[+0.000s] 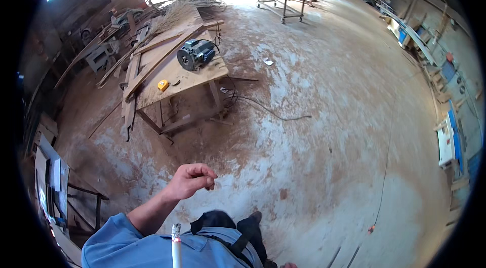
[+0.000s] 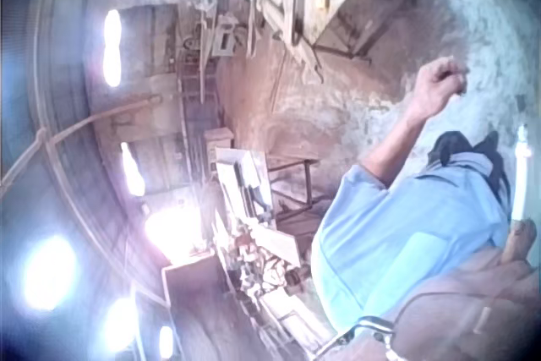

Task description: The person assembles a wooden door or panel by first tapping a frame piece into place with a hammer. They then retrieve two metal bar clamps and use a wrench to tighten them across the panel, securing the frame to the main board.

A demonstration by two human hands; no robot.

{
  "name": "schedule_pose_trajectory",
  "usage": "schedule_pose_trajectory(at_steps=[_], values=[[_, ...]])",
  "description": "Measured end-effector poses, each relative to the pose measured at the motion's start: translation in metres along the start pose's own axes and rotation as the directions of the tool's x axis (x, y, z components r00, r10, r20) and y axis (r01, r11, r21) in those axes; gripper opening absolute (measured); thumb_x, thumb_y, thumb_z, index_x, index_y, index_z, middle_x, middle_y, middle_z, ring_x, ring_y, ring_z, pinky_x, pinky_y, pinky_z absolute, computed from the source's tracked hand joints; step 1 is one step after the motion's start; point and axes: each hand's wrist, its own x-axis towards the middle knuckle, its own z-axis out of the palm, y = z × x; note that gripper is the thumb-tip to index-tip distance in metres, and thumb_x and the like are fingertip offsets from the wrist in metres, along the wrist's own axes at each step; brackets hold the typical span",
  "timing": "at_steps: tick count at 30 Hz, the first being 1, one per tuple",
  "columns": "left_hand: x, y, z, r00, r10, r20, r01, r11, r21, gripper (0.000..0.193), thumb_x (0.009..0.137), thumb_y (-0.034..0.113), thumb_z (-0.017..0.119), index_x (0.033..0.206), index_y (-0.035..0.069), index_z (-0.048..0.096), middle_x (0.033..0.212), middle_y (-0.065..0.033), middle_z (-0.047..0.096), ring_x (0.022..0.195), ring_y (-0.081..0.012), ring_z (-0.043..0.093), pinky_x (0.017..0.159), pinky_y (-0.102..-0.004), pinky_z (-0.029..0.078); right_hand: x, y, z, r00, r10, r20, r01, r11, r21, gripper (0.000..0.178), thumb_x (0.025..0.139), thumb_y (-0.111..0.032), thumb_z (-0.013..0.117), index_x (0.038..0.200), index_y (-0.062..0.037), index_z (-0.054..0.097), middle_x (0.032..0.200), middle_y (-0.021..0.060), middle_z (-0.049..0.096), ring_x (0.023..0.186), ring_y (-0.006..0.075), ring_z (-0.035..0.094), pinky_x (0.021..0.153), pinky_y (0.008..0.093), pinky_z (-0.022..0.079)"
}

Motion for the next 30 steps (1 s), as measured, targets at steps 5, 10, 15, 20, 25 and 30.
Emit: schedule_pose_trajectory(at_steps=[5,10,15,20,25,30], values=[[0.111,0.09,-0.004,0.918,0.286,0.274,-0.287,0.957,-0.037,0.017,0.09,0.004,0.061,0.103,-0.005,0.066,0.09,-0.0117,0.068,0.082,-0.0184,0.065,0.071,-0.0311,0.053,0.177,-0.245,-0.13,1.0,-0.009,0.0,0.009,0.984,0.176,0.024,0.087,-0.024,0.057,0.083,-0.001,0.065,0.079,0.0122,0.066,0.07,0.0225,0.063,0.065,0.0375,0.051],[0.282,0.144,-0.021,0.42,0.77,0.48,-0.66,0.622,-0.421,0.041,0.09,0.019,0.064,0.119,-0.009,0.059,0.111,-0.0262,0.063,0.1,-0.0425,0.062,0.086,-0.0452,0.051,0.362,-0.406,-0.204,0.996,-0.074,-0.051,0.088,0.915,0.393,0.022,0.094,-0.016,0.053,0.085,0.003,0.06,0.069,0.0108,0.063,0.059,0.0185,0.063,0.054,0.0317,0.054],[0.46,0.197,-0.029,0.315,0.739,0.595,-0.523,0.659,-0.541,0.063,0.088,0.036,0.066,0.141,0.011,0.044,0.14,-0.0396,0.032,0.131,-0.0563,0.032,0.096,-0.0719,0.031,0.461,-0.451,-0.257,0.981,0.178,0.081,-0.178,0.984,-0.007,0.036,0.092,-0.037,0.049,0.089,-0.0068,0.068,0.086,0.012,0.066,0.085,0.0259,0.061,0.076,0.044,0.048],[0.604,0.259,-0.05,0.407,0.735,0.542,-0.552,0.671,-0.495,0.064,0.088,0.036,0.066,0.14,0.005,0.044,0.137,-0.0427,0.033,0.131,-0.057,0.031,0.099,-0.0678,0.032,0.576,-0.374,-0.238,0.765,0.597,0.241,-0.623,0.589,0.515,0.036,0.092,-0.026,0.056,0.118,-0.002,0.056,0.098,0.0165,0.064,0.079,0.0284,0.063,0.07,0.0409,0.054],[0.782,0.265,-0.074,0.426,0.73,0.535,-0.583,0.674,-0.455,0.07,0.088,0.037,0.066,0.141,-0.001,0.04,0.139,-0.0421,0.031,0.131,-0.0569,0.031,0.099,-0.0676,0.032,0.747,-0.475,-0.254,0.766,0.557,0.322,-0.642,0.688,0.337,0.027,0.092,-0.025,0.053,0.104,-0.0018,0.057,0.088,0.0146,0.063,0.071,0.0269,0.063,0.063,0.039,0.054],[0.956,0.314,-0.084,0.501,0.674,0.543,-0.616,0.718,-0.323,0.078,0.086,0.04,0.067,0.14,-0.007,0.037,0.142,-0.038,0.031,0.131,-0.0557,0.031,0.101,-0.0671,0.031,0.97,-0.634,-0.326,0.875,0.337,0.347,-0.435,0.861,0.263,0.024,0.093,-0.025,0.051,0.091,-0.0017,0.057,0.077,0.0127,0.062,0.063,0.0254,0.064,0.057,0.0371,0.054]])
